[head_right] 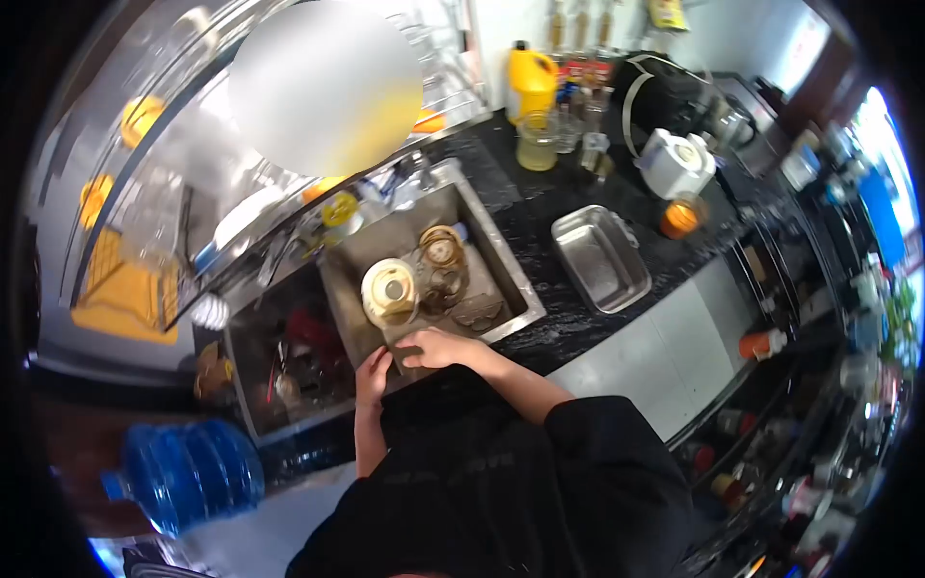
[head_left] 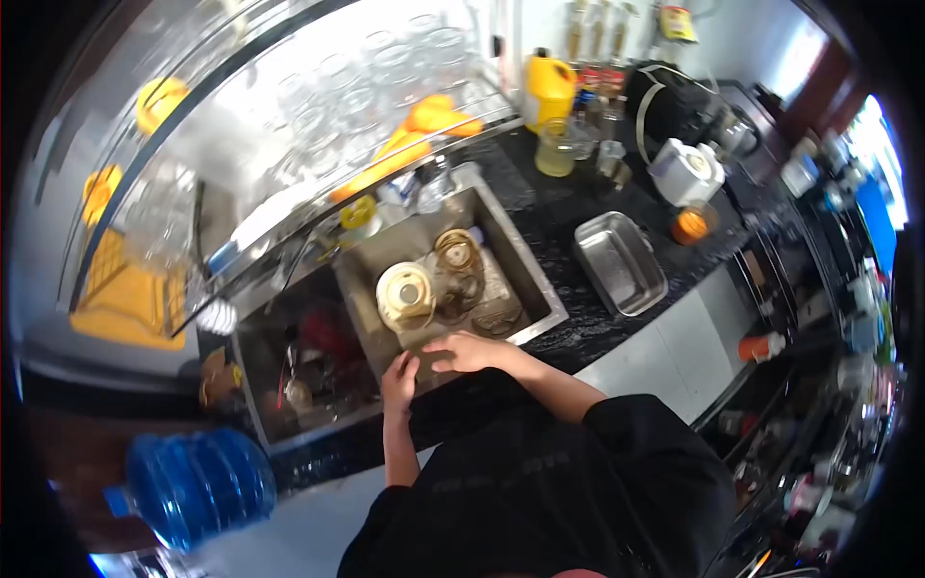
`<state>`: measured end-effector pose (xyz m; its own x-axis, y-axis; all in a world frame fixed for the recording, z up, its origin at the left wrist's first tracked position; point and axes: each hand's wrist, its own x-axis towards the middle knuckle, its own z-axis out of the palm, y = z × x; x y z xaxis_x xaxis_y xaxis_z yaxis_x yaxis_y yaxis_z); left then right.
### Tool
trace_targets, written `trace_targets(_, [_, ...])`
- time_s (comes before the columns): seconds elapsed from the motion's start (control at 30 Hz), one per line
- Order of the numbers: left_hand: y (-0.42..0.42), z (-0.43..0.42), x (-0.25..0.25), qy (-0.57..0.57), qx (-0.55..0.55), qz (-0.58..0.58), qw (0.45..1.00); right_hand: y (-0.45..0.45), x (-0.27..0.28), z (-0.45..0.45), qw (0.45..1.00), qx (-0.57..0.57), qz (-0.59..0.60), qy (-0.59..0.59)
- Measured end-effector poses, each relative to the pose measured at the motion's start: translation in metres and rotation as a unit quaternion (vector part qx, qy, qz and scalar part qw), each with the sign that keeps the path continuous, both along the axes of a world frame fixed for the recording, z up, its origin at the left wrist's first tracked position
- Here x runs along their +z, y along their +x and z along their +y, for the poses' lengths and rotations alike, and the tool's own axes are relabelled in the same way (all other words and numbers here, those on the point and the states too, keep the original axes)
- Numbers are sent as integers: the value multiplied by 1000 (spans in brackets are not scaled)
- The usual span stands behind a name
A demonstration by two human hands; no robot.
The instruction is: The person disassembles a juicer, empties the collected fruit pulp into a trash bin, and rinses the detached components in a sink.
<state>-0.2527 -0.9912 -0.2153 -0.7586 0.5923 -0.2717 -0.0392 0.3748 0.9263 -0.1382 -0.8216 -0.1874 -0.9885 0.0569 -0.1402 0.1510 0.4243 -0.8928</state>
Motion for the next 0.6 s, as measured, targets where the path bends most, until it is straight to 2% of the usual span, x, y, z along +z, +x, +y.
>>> trace_targets(0.03, [-3, 1, -1, -17, -15, 25, 999, -2, 12, -1, 980, -20, -83, 182])
trace_targets(0.07, [-7, 2, -2, -33, -29, 51, 998, -1, 24, -1, 919, -37, -171, 352])
trace_targets(0.1, [-7, 4, 0, -28, -50, 54, 997, 4, 20, 1, 917, -58, -176, 352])
trace_targets(0.17, [-8, 9, 6, -64, -50, 135, 988, 11, 7, 0, 960, -88, -59, 258])
trace_targets(0.2, [-8, 14, 4, -61, -61, 133, 987, 13, 7, 0, 992, -83, 4, 98])
trace_targets(0.23, [-5, 17, 1, -62, -50, 131, 988, 15, 7, -2, 993, -75, 67, -65])
trace_targets(0.27, [-4, 18, -1, -66, -40, 130, 988, 21, 9, -10, 992, -87, 62, -68])
trace_targets(0.3, [-5, 21, -3, -68, -30, 132, 988, 26, 11, -16, 984, -110, 40, 131])
trace_targets(0.33, [-6, 27, -4, -67, -19, 137, 988, 29, 15, -17, 936, -128, 14, 327])
trace_targets(0.37, [-7, 31, -7, -73, -26, 181, 980, 31, 19, -16, 935, -138, 12, 327])
trace_targets(0.43, [-7, 37, -7, -79, -40, 226, 970, 38, 25, -13, 964, -120, 46, 233])
trace_targets(0.5, [2, 44, -2, -125, -11, 400, 908, 53, 32, -9, 982, -97, 82, 137])
trace_targets(0.53, [14, 51, 10, -122, -18, 401, 908, 65, 41, -4, 981, -105, 82, 138])
trace_targets(0.6, [48, 69, 64, -58, -28, 420, 905, 94, 66, 7, 961, -158, 164, 156])
